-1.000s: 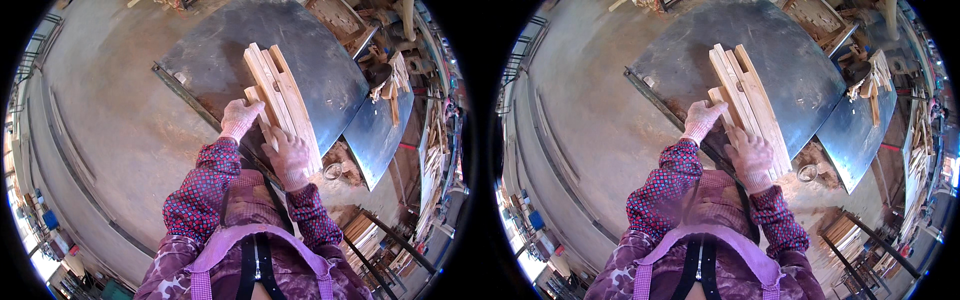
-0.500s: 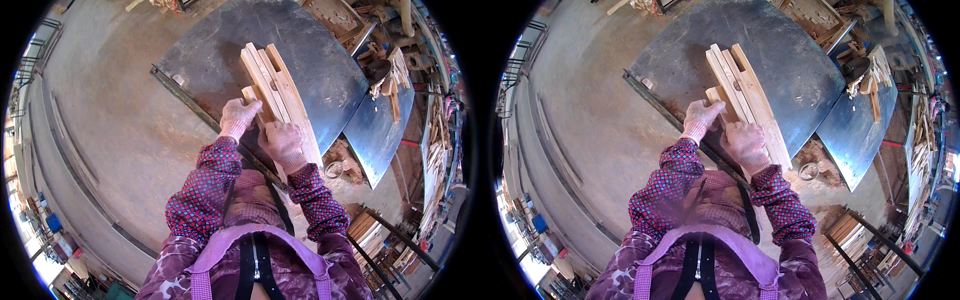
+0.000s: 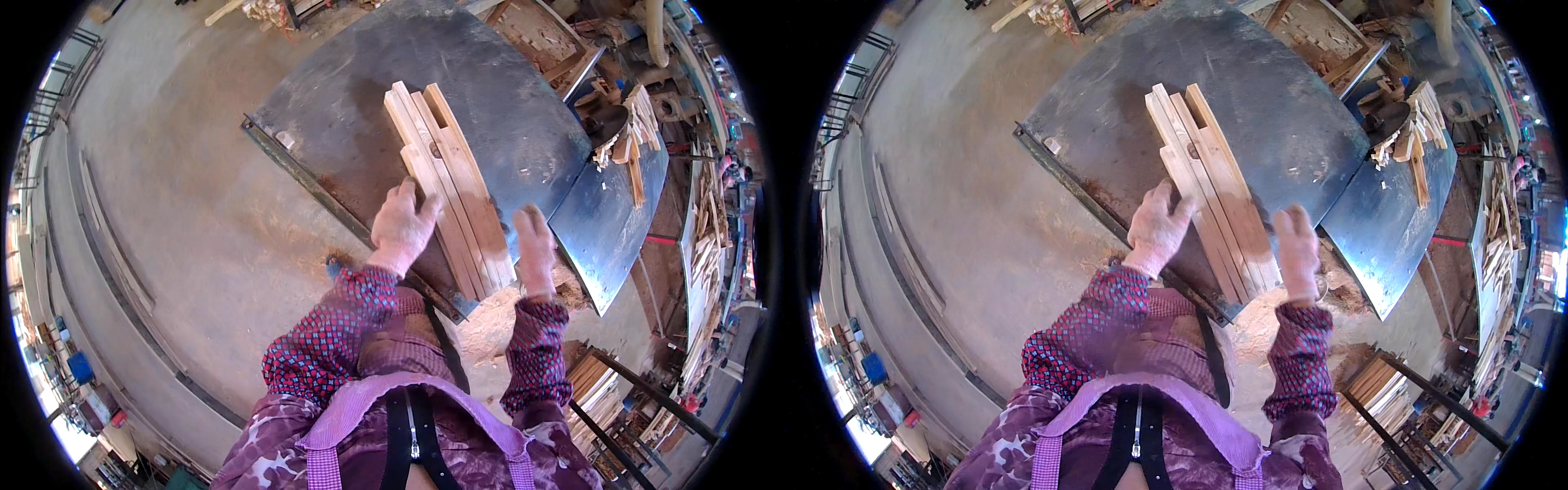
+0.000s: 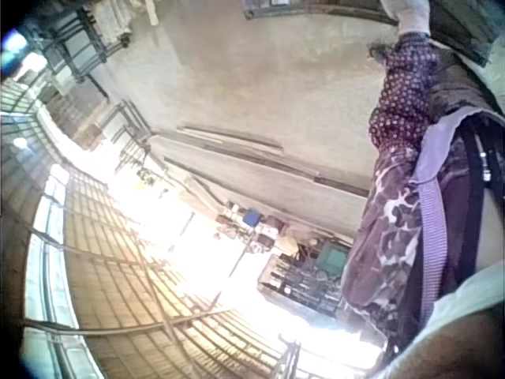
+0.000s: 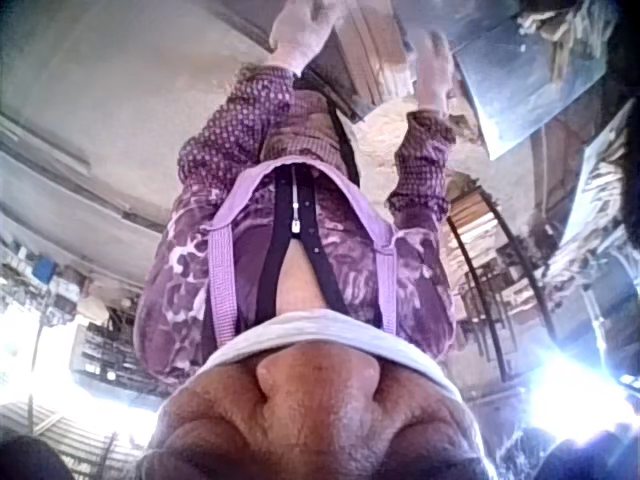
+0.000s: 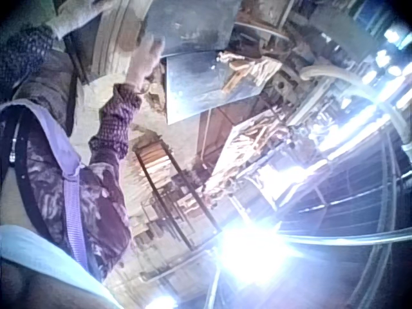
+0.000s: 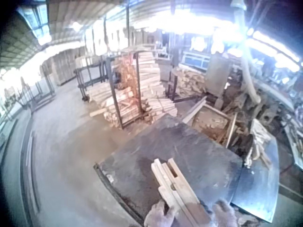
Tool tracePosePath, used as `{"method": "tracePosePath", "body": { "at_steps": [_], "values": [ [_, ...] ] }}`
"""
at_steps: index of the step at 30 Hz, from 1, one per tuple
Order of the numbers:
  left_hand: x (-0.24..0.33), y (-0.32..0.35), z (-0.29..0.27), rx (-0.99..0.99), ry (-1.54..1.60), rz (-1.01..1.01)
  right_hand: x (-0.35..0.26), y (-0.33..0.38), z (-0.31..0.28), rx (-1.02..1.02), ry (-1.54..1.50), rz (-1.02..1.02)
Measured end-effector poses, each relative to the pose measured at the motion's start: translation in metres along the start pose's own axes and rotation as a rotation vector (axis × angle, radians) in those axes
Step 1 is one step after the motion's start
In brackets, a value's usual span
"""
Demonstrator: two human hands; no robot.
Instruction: The person moves a long stack of wooden planks from a conveyor to the floor, then sits to sort and align smaller planks by hand. They gather the sorted pieces into bundles and carry them to a metal table, where they stack and arrange the planks into neat piles.
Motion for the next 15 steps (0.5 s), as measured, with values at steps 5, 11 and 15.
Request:
{"method": "tracePosePath", "body": {
  "at_steps": [5,11,15],
  "values": [
    [-0.002,0.009,0.035,-0.099,-0.446,-0.030,-0.051,-0.054,0.065,-0.156,0.174,-0.019],
    [0.027,0.025,0.038,-0.040,-0.190,-0.132,-0.071,-0.049,0.086,-0.287,0.169,0.008],
    [0.097,0.045,-0.008,-0.086,0.179,0.093,-0.049,-0.034,0.121,-0.636,-0.616,0.111]
  ]
}}
Point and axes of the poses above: each hand's wrist, its own y-axis away from the middle knuckle, its own z-axis out of the palm, x = y × z, the point moved 10 cm from there along -y, towards the middle knuckle, and after that the axes turned 2 degrees about z, right-handed, at the moved point
